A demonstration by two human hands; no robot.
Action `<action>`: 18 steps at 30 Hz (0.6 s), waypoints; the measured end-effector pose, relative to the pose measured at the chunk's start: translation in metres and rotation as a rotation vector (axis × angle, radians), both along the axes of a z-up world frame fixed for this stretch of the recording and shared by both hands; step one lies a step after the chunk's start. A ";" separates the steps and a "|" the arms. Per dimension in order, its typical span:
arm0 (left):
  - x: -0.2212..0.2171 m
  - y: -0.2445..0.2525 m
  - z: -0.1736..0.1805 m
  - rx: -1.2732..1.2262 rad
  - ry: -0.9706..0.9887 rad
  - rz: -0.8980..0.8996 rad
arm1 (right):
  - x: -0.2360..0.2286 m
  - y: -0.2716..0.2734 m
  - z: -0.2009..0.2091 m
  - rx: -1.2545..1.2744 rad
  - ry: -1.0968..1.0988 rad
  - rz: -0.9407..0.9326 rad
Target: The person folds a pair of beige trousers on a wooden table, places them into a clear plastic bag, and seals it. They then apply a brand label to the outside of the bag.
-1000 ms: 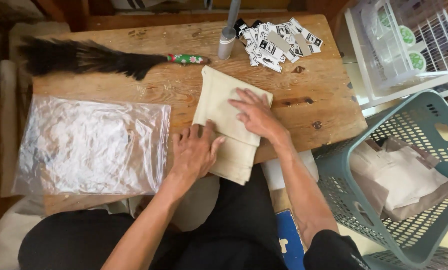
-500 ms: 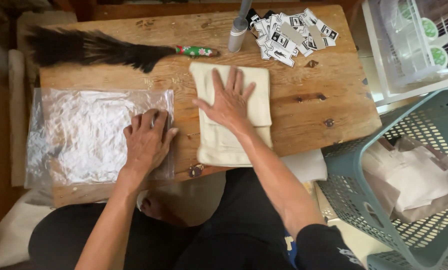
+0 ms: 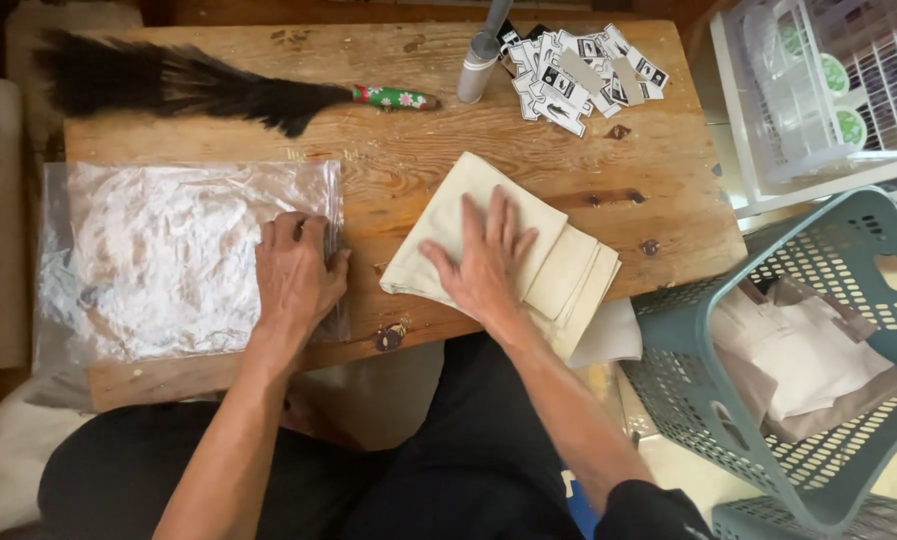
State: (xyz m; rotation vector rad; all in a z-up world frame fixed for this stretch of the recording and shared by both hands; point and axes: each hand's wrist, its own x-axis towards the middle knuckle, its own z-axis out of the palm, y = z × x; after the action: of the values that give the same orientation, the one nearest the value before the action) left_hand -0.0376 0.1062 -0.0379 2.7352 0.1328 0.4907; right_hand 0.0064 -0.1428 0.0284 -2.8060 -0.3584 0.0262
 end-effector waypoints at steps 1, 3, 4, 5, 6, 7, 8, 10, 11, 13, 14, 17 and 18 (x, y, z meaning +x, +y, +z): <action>0.001 0.000 -0.009 0.004 -0.002 0.003 | -0.001 0.005 0.003 0.004 -0.002 0.003; 0.005 0.002 -0.025 -0.037 0.043 0.042 | -0.002 0.016 0.010 -0.054 0.016 0.019; 0.005 0.005 -0.017 -0.032 0.039 0.044 | -0.005 0.020 0.011 -0.049 0.012 0.020; 0.004 0.004 -0.010 -0.129 0.092 0.043 | -0.008 0.022 0.010 -0.067 0.011 0.183; 0.003 0.004 -0.004 -0.226 0.145 0.043 | -0.012 0.025 0.009 -0.084 0.009 0.347; 0.005 0.006 -0.007 -0.231 0.146 0.045 | -0.014 0.026 0.008 -0.088 0.012 0.349; 0.007 0.007 -0.010 -0.242 0.146 0.050 | -0.017 0.027 0.007 -0.142 0.030 0.401; 0.008 0.005 -0.012 -0.259 0.147 0.057 | -0.024 0.024 0.003 -0.201 0.051 0.456; 0.008 0.004 -0.008 -0.329 0.158 0.056 | -0.026 0.021 0.002 -0.194 0.042 0.507; 0.007 0.002 -0.004 -0.399 0.167 0.057 | -0.033 0.014 -0.001 -0.186 0.032 0.560; 0.006 0.000 -0.003 -0.432 0.150 0.047 | -0.037 0.010 -0.004 -0.187 0.039 0.625; 0.006 -0.004 0.003 -0.471 0.132 0.025 | -0.051 -0.006 -0.018 -0.153 -0.104 0.769; 0.006 -0.006 0.005 -0.477 0.128 0.015 | -0.056 -0.012 -0.023 -0.118 -0.256 0.846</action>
State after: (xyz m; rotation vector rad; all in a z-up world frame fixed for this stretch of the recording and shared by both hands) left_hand -0.0315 0.1000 -0.0325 2.2958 0.2663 0.2461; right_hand -0.0496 -0.1545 0.0050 -2.5426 -1.6067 -0.1277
